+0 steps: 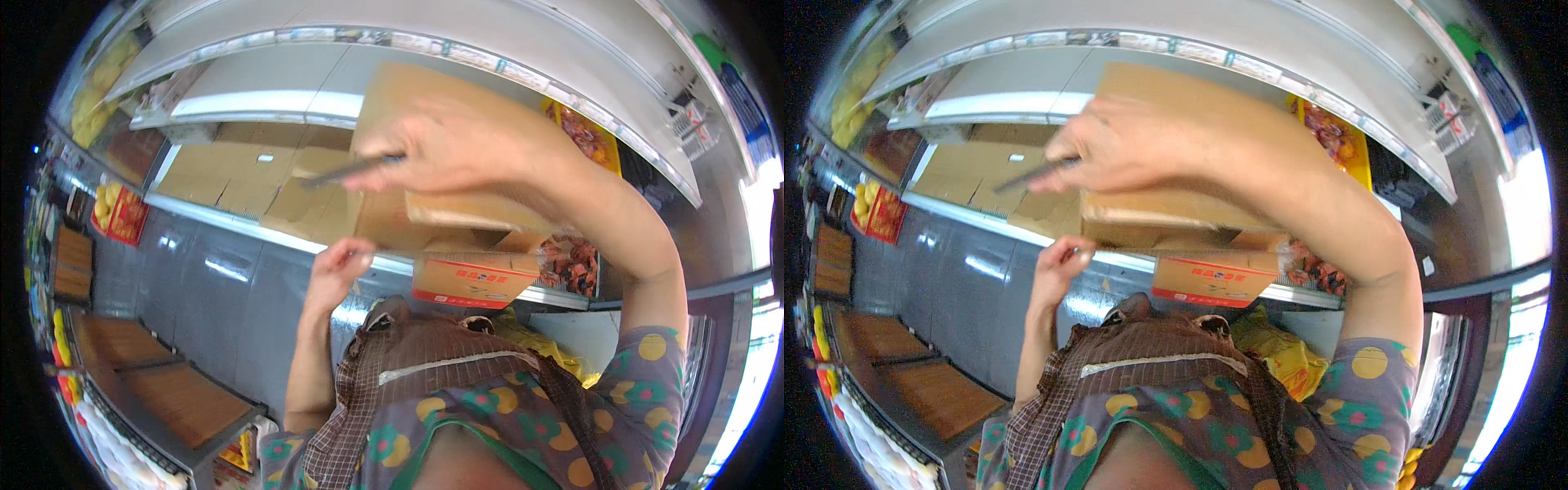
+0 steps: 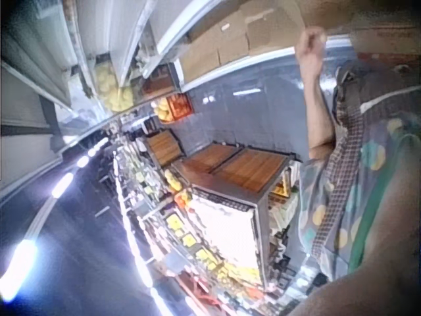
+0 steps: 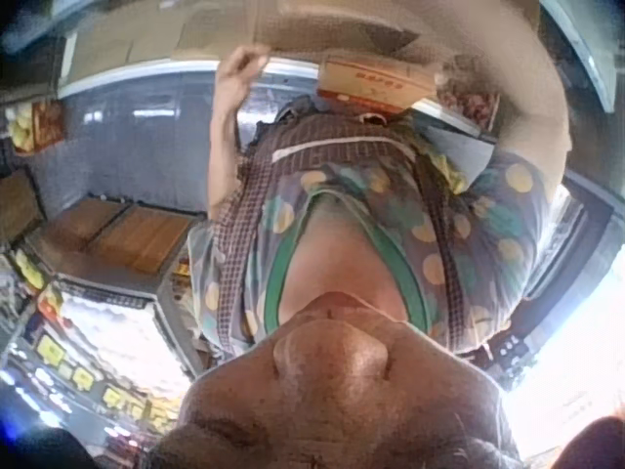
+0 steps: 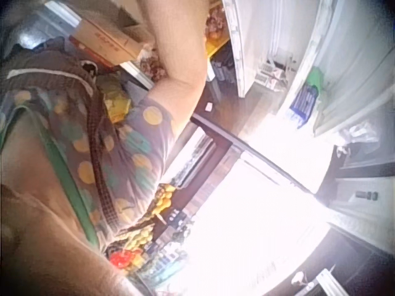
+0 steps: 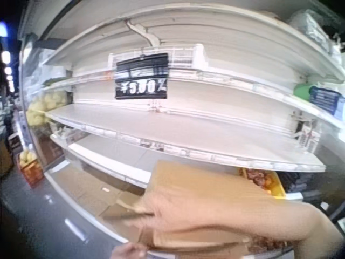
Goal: The person assembles several cardboard boxes by folding flaps and taping them closed. They retrieve boxes from a refrigerated display, walk through the store, and place the finished boxes on the floor.
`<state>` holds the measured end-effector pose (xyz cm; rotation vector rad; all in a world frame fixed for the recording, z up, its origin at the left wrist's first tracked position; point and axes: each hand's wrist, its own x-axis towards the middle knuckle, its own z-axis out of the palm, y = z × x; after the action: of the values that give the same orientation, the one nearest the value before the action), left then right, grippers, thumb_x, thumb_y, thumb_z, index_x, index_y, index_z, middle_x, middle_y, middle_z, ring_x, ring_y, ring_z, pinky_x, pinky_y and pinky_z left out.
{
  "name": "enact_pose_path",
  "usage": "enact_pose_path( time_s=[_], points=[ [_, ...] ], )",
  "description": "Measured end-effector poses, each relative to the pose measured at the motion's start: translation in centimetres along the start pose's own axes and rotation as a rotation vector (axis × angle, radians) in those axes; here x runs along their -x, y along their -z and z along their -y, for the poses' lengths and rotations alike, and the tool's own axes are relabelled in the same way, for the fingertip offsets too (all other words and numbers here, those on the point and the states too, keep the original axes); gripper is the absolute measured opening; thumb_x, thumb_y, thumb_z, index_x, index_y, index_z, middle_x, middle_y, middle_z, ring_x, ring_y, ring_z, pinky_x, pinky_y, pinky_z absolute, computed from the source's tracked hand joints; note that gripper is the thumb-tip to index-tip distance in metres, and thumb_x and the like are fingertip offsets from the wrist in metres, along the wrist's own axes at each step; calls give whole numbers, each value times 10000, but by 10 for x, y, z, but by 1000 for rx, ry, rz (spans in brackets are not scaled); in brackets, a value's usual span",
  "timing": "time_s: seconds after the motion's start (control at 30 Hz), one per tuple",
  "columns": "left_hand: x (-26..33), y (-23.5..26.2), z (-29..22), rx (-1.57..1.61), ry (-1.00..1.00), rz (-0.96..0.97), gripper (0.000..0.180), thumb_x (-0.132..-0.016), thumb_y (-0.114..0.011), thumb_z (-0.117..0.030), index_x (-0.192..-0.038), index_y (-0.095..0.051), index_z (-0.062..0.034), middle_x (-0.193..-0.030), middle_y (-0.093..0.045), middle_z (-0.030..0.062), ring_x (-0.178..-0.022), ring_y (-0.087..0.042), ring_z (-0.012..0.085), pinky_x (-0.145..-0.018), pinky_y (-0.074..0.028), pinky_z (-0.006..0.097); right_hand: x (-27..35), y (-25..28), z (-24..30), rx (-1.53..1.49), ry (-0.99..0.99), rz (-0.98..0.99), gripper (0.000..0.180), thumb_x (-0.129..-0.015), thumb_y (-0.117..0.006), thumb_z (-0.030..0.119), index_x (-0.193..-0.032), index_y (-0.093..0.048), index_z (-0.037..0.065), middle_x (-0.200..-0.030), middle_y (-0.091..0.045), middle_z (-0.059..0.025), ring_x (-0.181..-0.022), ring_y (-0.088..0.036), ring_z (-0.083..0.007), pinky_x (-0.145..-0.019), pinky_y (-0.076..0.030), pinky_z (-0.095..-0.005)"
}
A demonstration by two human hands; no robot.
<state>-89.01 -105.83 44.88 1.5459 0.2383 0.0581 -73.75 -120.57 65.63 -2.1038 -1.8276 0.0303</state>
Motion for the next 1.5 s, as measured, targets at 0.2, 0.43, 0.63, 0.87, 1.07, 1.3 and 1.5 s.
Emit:
enact_pose_path(
  time_s=[0.2, 0.43, 0.63, 0.87, 1.07, 1.3, 1.5],
  points=[
    [-23, 3, -52, -514, 53, 723, 438, -932, -474, -370, -1215, -582, -53, -1083, -666, 150, -953, -654, 248, -797, -519, 358, -27, -16, 3, 6, -37, 112, 556, -894, -494, 563, -759, -652, 47, -604, -568, -165, -620, -583, -361, -604, -477, -433],
    [-62, -90, 14, -1374, -688, 503, 356, -885, -491, -282, -1192, -543, -108, -1125, -630, 126, -1050, -593, 282, -899, -457, 436, -20, -52, 14, -89, 57, -47, 471, -872, -554, 476, -799, -679, 27, -691, -618, -195, -721, -633, -391, -625, -502, -470],
    [-88, -69, 0, -1559, -767, 707, 225, -841, -538, -237, -977, -626, -81, -1064, -637, 111, -1099, -551, 288, -981, -385, 496, 145, 17, 9, -285, -104, -108, 293, -905, -567, 328, -943, -612, 41, -887, -596, -138, -778, -600, -334, -644, -471, -420],
    [-99, -68, -48, -1404, -1331, 764, 167, -743, -570, -251, -650, -611, -119, -703, -563, 4, -847, -502, 172, -850, -386, 331, 205, -28, -40, -39, -638, 320, 296, -932, -489, 254, -1072, -590, 14, -1085, -626, -152, -925, -637, -289, -793, -509, -388],
    [-76, -77, -99, -1499, -1384, 876, 181, -743, -571, -270, -631, -603, -132, -692, -549, -9, -848, -493, 160, -851, -390, 345, 207, -52, -70, 412, -432, -20, 292, -925, -487, 284, -1058, -577, 40, -1073, -621, -180, -906, -648, -315, -735, -518, -441],
    [-43, -53, -139, -1461, -1281, 806, 177, -690, -636, -263, -604, -590, -115, -675, -526, 8, -799, -501, 194, -966, -377, 396, 246, -22, -5, 321, -709, 171, 232, -810, -629, 290, -931, -549, 109, -768, -630, -143, -665, -659, -300, -570, -531, -396],
    [-19, -55, -178, -1443, -1096, 602, 220, -649, -699, -260, -552, -566, -113, -666, -517, 16, -793, -513, 212, -961, -385, 447, 324, 27, -14, 115, -858, -507, 174, -882, -602, 155, -809, -528, 16, -672, -577, -141, -563, -580, -276, -539, -483, -343]
  ],
)
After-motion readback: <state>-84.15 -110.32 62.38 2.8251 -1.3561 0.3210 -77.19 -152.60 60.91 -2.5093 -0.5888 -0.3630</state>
